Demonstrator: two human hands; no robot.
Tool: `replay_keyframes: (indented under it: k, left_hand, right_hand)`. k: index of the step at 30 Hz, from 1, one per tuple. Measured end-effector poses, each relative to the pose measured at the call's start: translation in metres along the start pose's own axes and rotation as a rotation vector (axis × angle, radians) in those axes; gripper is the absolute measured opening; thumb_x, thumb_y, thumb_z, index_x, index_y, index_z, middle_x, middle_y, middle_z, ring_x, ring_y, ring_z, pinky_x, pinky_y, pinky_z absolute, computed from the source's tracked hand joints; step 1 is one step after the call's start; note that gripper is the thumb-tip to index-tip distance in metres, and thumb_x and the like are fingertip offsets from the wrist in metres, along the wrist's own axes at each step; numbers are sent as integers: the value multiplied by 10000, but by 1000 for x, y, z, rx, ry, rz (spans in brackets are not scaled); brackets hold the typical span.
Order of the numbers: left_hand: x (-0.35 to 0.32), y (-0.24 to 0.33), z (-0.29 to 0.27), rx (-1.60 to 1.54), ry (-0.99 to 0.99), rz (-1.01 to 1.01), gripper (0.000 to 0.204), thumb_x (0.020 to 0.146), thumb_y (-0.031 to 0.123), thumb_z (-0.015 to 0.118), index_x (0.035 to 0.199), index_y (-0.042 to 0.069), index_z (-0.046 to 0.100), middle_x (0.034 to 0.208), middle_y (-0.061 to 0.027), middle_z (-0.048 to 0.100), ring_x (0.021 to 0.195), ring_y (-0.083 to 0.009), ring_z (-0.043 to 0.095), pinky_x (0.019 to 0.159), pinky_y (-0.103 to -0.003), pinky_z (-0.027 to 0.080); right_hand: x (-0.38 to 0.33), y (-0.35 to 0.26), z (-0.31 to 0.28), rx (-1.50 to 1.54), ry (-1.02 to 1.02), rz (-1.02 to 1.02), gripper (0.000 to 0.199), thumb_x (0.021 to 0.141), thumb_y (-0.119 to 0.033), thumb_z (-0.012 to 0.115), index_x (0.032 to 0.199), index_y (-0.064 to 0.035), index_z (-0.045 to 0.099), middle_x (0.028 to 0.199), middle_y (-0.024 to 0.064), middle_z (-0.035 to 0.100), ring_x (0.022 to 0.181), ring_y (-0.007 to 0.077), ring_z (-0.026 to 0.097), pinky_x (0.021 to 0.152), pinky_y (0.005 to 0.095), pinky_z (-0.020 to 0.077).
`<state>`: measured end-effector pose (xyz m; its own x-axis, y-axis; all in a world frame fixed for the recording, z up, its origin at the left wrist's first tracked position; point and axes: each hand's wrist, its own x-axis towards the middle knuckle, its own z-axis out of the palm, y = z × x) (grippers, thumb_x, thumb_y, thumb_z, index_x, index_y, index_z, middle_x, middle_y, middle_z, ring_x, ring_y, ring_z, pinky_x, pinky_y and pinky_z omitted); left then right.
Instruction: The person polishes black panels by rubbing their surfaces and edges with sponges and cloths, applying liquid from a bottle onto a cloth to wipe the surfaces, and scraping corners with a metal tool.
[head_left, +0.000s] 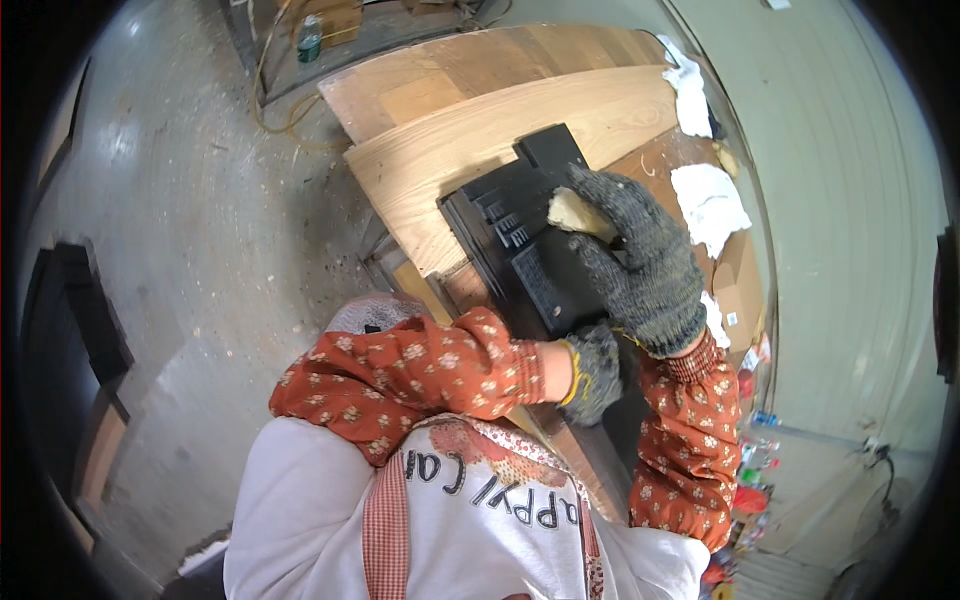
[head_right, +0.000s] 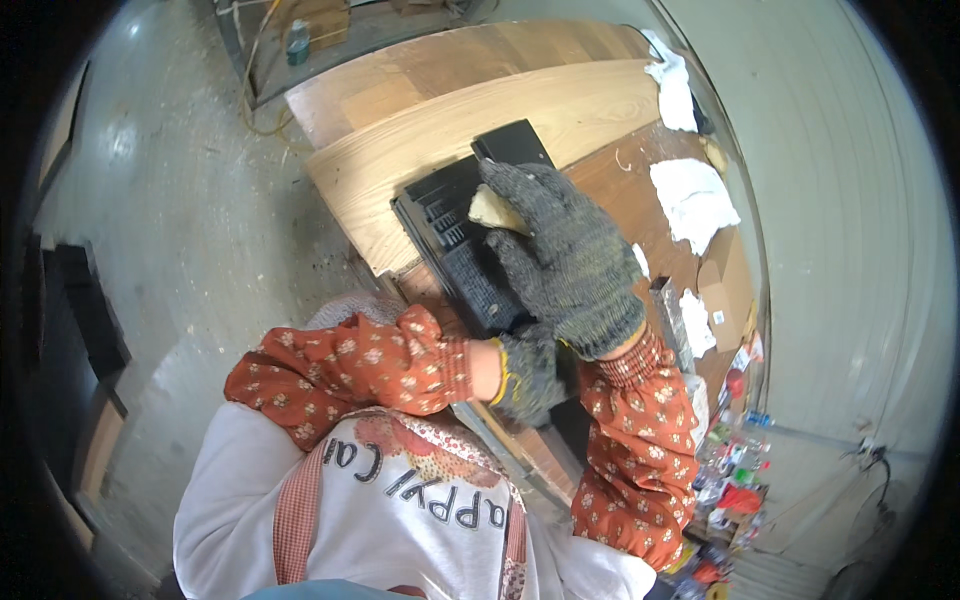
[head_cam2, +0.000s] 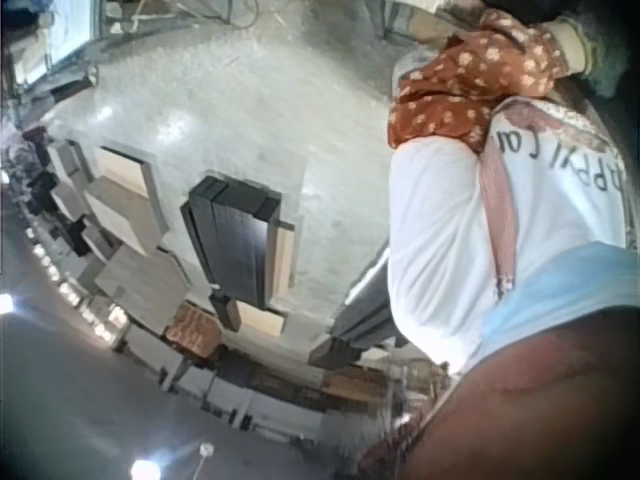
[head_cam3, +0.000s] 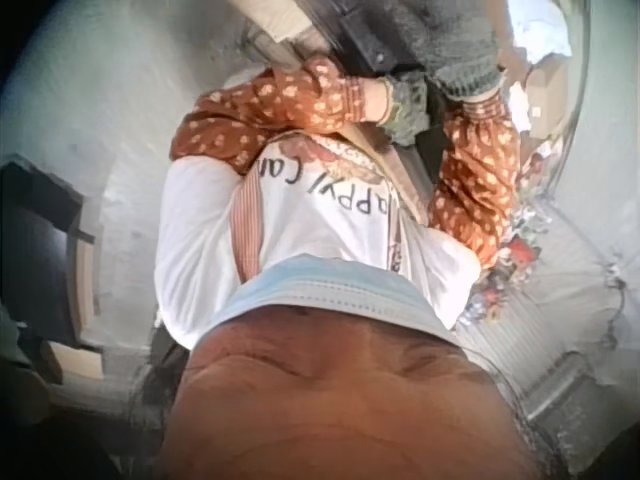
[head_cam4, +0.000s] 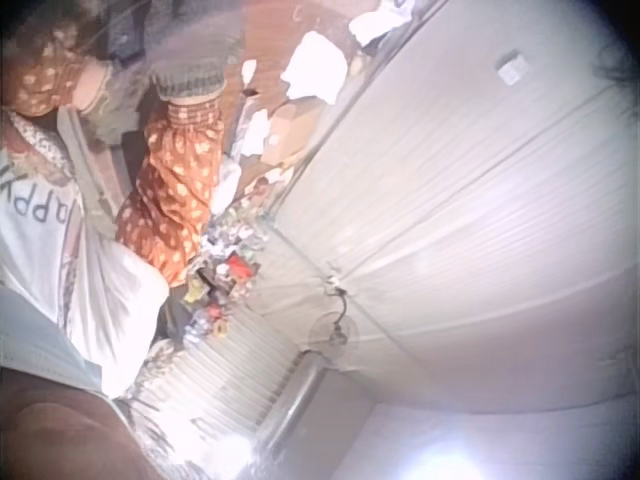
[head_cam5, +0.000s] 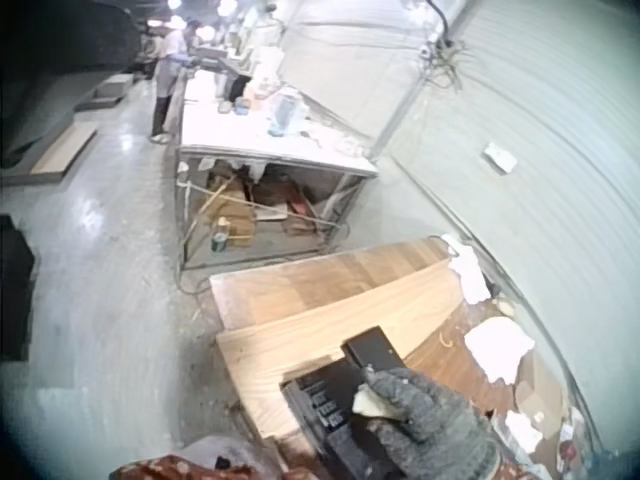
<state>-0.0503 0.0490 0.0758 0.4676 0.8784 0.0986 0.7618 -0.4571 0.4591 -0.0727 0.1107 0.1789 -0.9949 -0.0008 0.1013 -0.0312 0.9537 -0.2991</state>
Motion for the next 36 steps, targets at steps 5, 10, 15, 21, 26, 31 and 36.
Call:
replay_keyframes:
  k: [5, 10, 15, 21, 26, 31, 36]
  left_hand:
    - [-12, -8, 50, 411, 692, -15, 386, 790, 348, 619, 1042, 89, 755, 1116, -87, 708, 1098, -313, 619, 944, -561, 443]
    - [4, -5, 60, 426, 653, -39, 265, 830, 251, 599, 978, 131, 783, 1029, -55, 733, 977, -276, 667, 841, -452, 522]
    - [29, -22, 90, 740, 651, 90, 267, 821, 254, 610, 991, 139, 781, 1004, -61, 736, 948, -268, 672, 839, -450, 523]
    - [59, -27, 105, 799, 682, -1, 261, 801, 247, 620, 968, 133, 785, 977, -71, 738, 926, -268, 675, 825, -447, 523]
    - [65, -42, 107, 872, 646, -131, 256, 784, 242, 628, 949, 129, 788, 954, -79, 739, 908, -268, 677, 813, -444, 524]
    - [-44, -15, 37, 493, 586, -237, 298, 794, 201, 548, 970, 39, 726, 1003, -130, 681, 1004, -324, 623, 960, -466, 470]
    - [-111, -73, 41, 1138, 918, -363, 347, 818, 172, 581, 1148, 88, 647, 1138, -149, 635, 1084, -331, 601, 1056, -470, 419]
  right_hand:
    - [15, -24, 5, -20, -56, -110, 552, 766, 3, 717, 1299, -52, 584, 1221, 180, 634, 1131, 341, 624, 964, 390, 498]
    - [43, -52, 18, -108, -187, -292, 548, 729, -35, 727, 1263, -81, 613, 1176, 166, 647, 1076, 336, 647, 907, 385, 530]
    - [76, -64, 41, -204, -471, -558, 384, 704, -131, 667, 1087, -123, 691, 1043, 106, 677, 990, 305, 643, 841, 407, 535]
    - [112, -75, 57, -774, -648, -761, 186, 737, -199, 637, 900, -151, 712, 876, 72, 659, 883, 278, 633, 750, 422, 525]
    - [89, -75, 54, -415, -688, -780, 369, 727, -168, 644, 1089, -140, 708, 1091, 63, 690, 927, 267, 652, 783, 437, 545]
    - [54, -40, 15, -449, -289, -489, 452, 706, -50, 719, 1152, -100, 670, 1136, 93, 678, 980, 288, 658, 836, 381, 549]
    - [-42, 17, -3, 7, 303, 196, 506, 839, 0, 715, 1320, -3, 557, 1309, 142, 591, 1165, 230, 590, 954, 344, 509]
